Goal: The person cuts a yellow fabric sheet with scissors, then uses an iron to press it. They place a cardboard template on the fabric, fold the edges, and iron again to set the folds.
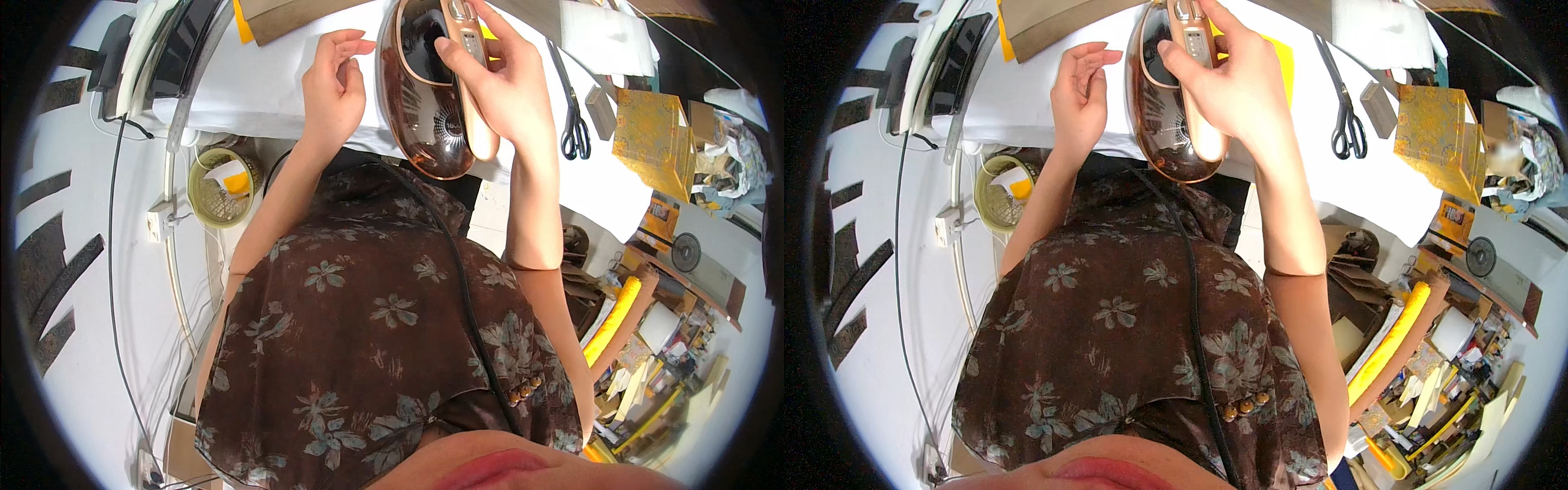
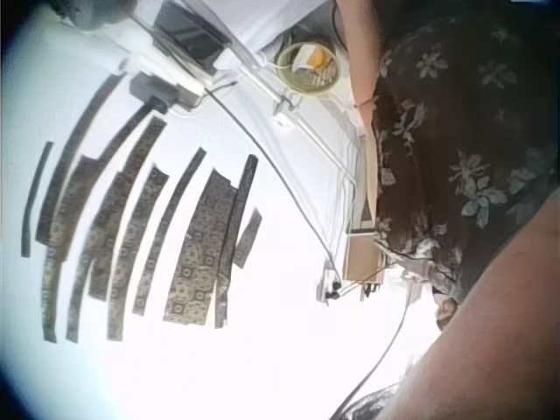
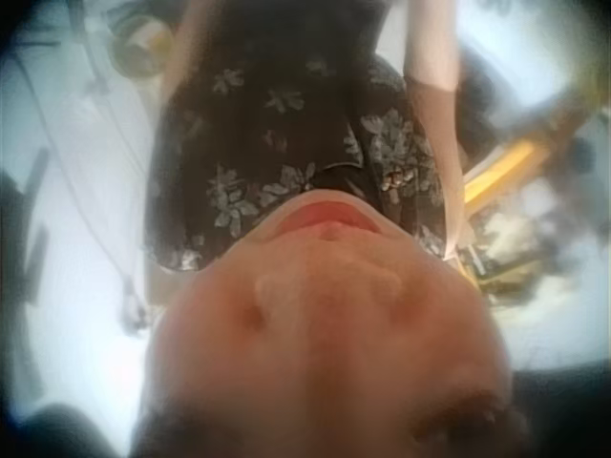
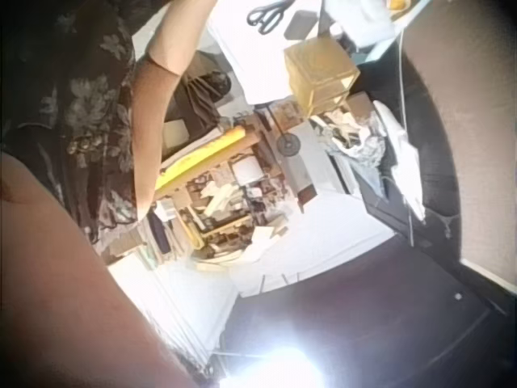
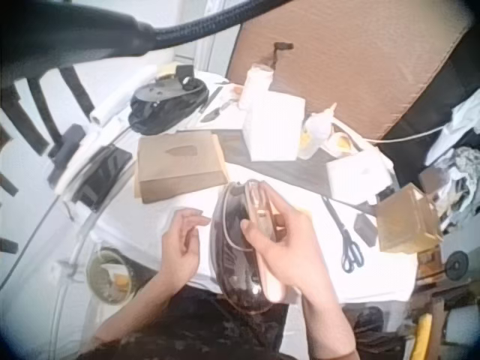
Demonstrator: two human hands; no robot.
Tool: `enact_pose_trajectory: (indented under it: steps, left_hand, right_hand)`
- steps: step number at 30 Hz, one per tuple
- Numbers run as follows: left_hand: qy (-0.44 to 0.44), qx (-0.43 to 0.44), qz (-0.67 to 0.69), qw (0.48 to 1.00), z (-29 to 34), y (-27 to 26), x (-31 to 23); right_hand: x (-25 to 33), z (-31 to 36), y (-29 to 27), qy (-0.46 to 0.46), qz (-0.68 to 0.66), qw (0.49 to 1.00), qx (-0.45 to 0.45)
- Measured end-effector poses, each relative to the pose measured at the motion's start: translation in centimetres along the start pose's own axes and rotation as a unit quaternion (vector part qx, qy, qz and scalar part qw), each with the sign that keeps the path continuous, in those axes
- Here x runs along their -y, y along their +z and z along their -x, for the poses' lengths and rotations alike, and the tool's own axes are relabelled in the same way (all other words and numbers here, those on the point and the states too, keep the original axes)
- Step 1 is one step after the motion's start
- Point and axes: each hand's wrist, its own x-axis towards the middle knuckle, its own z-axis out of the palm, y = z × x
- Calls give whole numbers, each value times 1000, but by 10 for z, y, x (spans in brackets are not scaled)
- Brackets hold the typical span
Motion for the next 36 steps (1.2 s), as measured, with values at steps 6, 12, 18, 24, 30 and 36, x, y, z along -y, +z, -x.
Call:
enact_pose_trajectory:
  steps: [6,12,18,24,30,36]
  left_hand:
    - [-13,-6,12,1000,0,2,0]
    - [114,-10,23,993,-7,1,25]
    - [96,-48,87,990,-16,0,9]
    - [129,121,-25,984,-29,1,0]
    - [141,176,-35,974,-30,12,3]
    - [63,244,-99,963,-33,4,-2]
  right_hand:
    - [-8,12,-25,3,1,997,73]
    - [-37,-9,-97,-115,162,948,250]
    - [-25,-15,-105,-153,250,937,191]
    - [-28,-5,-100,-241,238,930,142]
    - [-48,-2,-110,-267,232,927,123]
    - [-49,0,-105,-290,221,924,116]
